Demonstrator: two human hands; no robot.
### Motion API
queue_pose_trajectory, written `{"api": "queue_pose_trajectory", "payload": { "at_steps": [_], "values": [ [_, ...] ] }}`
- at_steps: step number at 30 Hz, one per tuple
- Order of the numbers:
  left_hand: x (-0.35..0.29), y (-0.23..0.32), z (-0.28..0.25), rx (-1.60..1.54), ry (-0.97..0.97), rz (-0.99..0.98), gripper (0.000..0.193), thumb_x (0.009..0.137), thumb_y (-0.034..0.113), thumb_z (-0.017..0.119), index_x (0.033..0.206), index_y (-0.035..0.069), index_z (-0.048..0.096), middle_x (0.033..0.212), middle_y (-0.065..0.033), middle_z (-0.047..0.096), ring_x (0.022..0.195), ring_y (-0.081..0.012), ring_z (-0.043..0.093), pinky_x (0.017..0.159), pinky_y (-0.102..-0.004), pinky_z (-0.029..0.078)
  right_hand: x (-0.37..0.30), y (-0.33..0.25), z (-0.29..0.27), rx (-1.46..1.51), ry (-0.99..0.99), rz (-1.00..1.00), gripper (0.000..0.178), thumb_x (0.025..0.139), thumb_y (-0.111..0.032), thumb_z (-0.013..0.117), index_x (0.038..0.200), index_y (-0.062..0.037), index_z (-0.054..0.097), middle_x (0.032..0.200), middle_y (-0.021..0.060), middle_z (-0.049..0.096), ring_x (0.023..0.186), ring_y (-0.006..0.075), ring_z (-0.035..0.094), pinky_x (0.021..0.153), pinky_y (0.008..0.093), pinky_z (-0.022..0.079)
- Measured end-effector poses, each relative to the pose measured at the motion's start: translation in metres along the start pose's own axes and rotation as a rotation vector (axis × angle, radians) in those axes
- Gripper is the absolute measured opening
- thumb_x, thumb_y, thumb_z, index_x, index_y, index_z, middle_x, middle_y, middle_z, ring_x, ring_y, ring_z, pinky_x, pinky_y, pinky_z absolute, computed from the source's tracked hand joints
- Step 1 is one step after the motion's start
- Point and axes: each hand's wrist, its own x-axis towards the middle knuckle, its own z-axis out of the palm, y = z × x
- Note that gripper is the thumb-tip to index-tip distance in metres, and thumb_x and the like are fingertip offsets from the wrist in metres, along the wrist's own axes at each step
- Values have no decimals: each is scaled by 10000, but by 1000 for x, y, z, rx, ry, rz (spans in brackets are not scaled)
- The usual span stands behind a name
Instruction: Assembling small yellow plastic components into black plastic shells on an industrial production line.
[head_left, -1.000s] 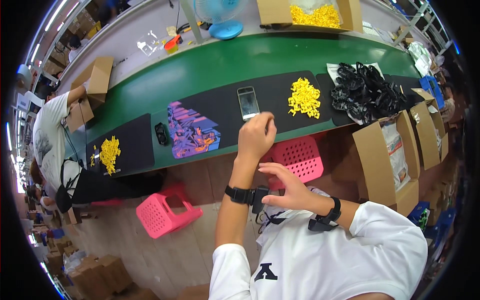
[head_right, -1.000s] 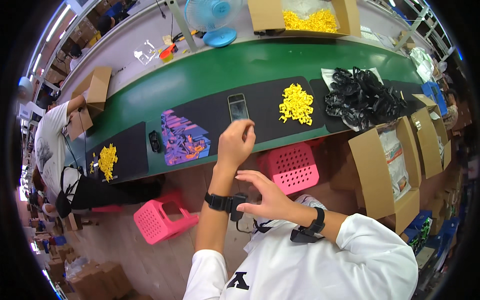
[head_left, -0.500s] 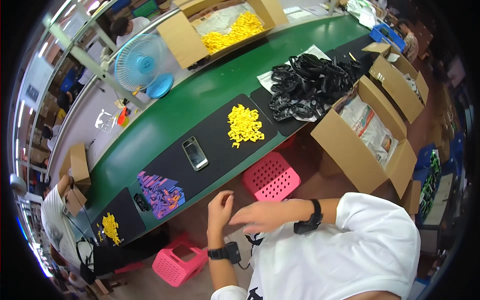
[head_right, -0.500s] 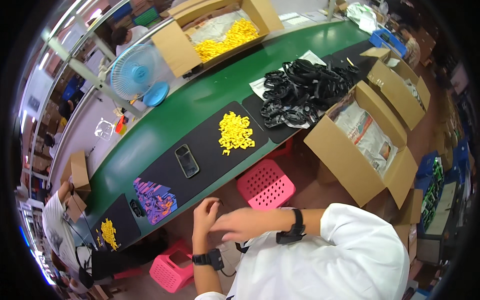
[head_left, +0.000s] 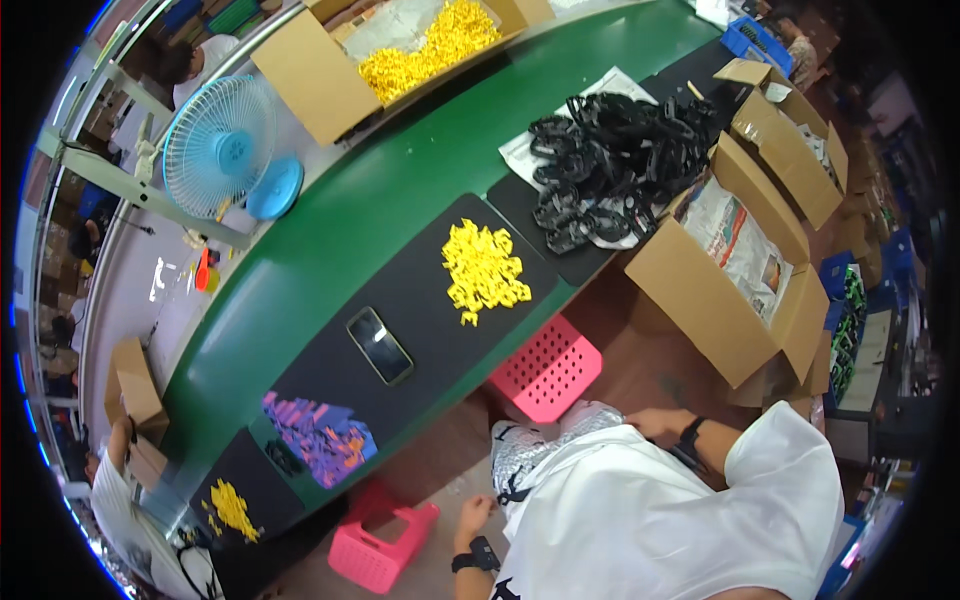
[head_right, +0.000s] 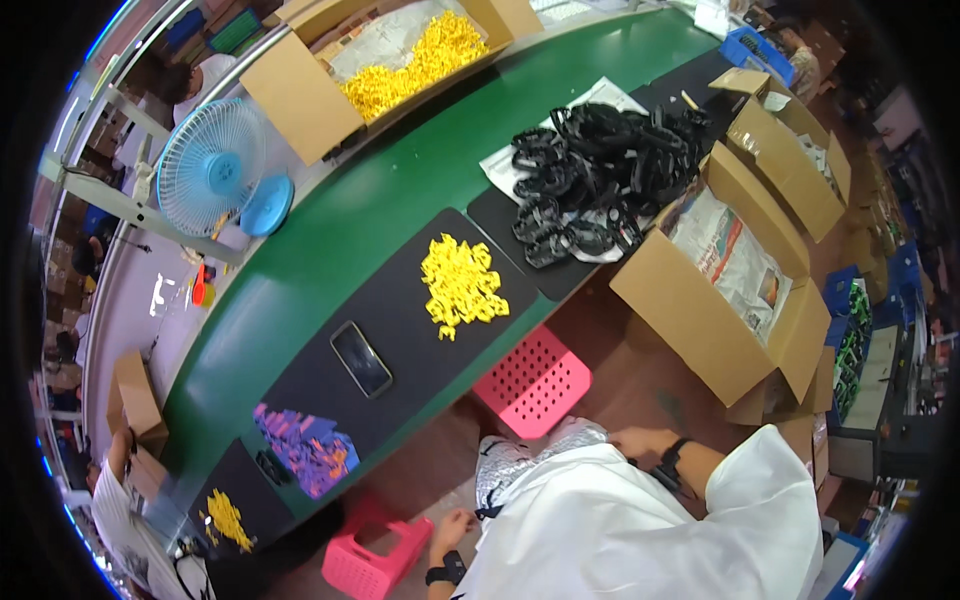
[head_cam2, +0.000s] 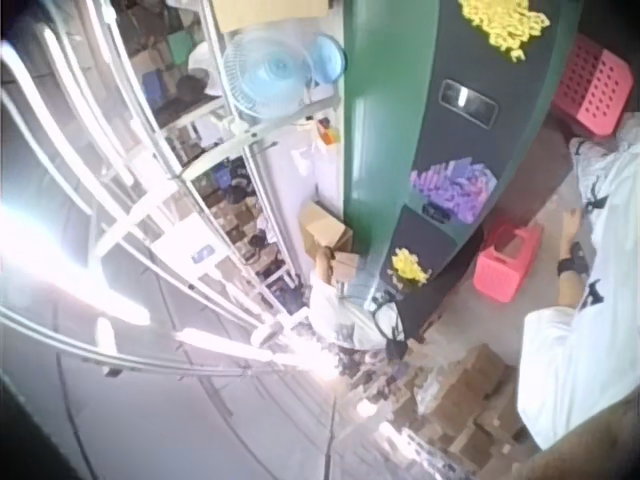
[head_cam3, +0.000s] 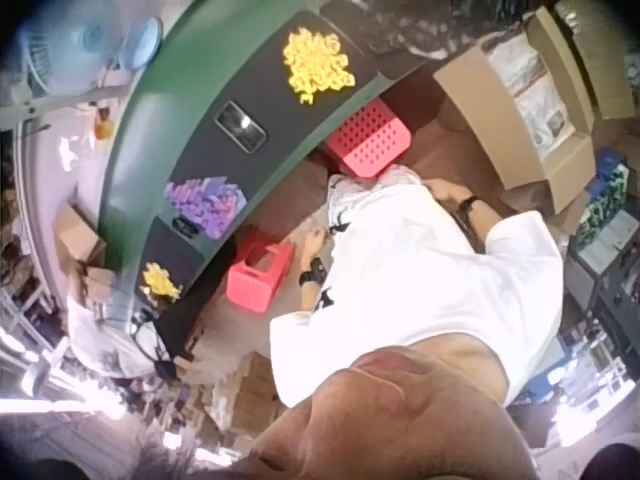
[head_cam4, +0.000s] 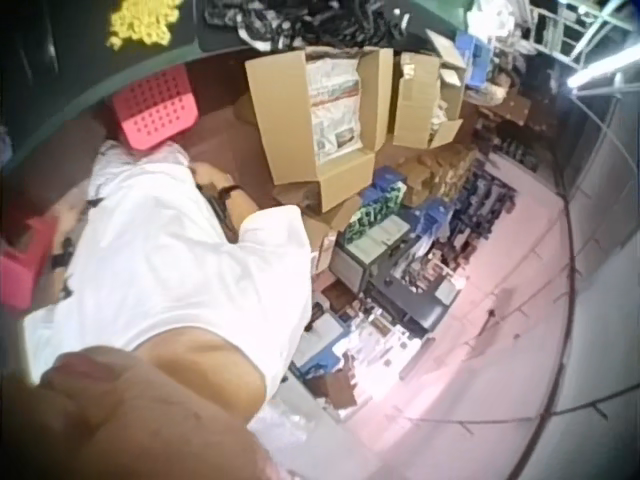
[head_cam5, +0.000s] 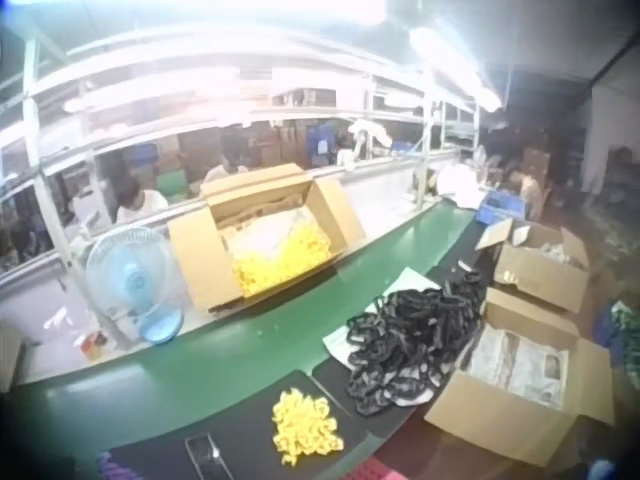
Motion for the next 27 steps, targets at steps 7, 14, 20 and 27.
{"api": "queue_pose_trajectory", "payload": {
  "at_steps": [7,14,20,27],
  "values": [
    [42,-50,-34,272,200,141,438,838,209,669,1203,-12,570,1016,-132,663,943,-194,642,778,-322,528,-25,-85,37,690,432,389,301,915,-144,558,1129,55,633,1077,130,662,973,142,593,880,281,471],
    [58,8,-62,40,112,160,420,869,186,621,1227,-16,541,971,-112,640,874,-144,613,763,-257,486,-23,-55,87,502,554,514,262,913,-130,534,1079,19,671,1042,111,684,945,218,619,866,345,485],
    [81,36,-89,53,57,108,432,874,175,605,1258,-5,525,984,-111,647,888,-157,617,781,-271,488,-19,-87,56,471,547,552,270,908,-145,547,1091,15,663,1056,107,679,958,213,614,870,339,481],
    [94,68,-96,34,50,25,448,881,162,586,1294,7,506,1000,-111,655,904,-173,622,802,-287,491,-15,-81,-1,393,491,542,283,902,-163,562,1106,11,653,1072,102,674,973,207,607,875,333,476]
  ]
}}
